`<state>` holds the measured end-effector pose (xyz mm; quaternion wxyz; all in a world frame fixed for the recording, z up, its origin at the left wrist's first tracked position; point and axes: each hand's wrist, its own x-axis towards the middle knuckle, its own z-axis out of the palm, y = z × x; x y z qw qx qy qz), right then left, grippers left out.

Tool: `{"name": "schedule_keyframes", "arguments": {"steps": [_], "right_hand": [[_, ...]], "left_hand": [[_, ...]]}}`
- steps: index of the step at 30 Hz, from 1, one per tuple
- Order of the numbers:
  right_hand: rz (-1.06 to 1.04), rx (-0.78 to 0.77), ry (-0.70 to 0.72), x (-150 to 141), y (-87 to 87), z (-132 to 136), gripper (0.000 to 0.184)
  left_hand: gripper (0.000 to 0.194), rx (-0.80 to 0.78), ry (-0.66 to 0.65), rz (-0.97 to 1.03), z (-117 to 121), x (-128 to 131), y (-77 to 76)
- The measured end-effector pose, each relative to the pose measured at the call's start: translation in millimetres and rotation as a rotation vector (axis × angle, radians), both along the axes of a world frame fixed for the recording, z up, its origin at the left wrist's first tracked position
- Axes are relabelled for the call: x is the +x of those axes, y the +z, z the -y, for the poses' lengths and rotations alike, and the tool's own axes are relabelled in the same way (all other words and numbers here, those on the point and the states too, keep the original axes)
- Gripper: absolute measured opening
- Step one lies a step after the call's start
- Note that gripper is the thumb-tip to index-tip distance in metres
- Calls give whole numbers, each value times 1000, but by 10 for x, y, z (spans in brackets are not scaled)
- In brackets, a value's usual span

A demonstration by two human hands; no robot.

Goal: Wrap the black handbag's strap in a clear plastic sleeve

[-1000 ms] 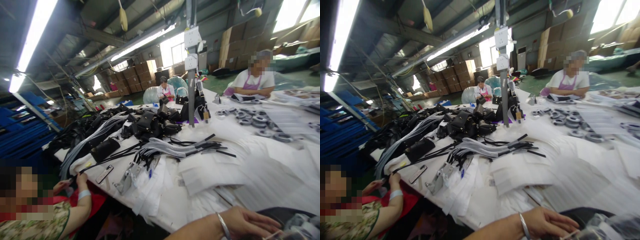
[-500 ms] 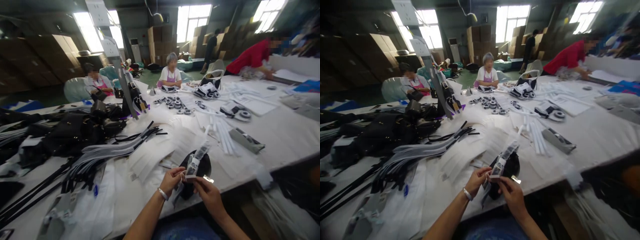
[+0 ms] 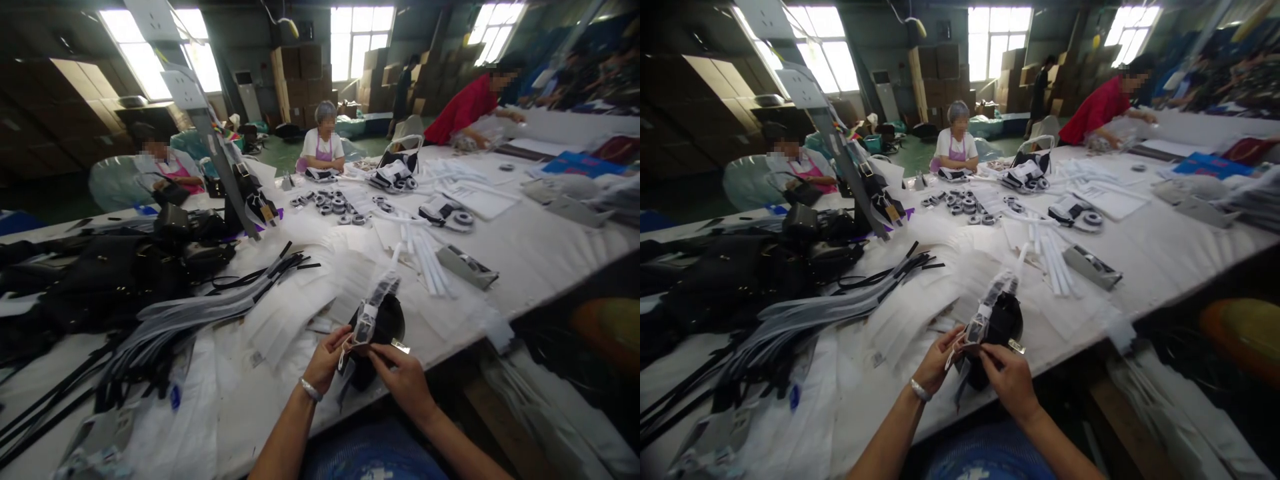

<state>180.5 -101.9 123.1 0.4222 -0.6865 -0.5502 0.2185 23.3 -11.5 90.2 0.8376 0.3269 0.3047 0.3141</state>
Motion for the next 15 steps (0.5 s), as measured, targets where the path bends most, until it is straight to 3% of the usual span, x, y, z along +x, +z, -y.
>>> {"name": "schedule_keyframes", "arguments": {"steps": [7,15], "right_hand": [[74,18,-8,12,-8,-29,19],[211,28,65,32,4,-39,20]], "left_hand": [[54,-50,80,52,76,73,-81],[56,-3,180,24,186,146,-61]]}}
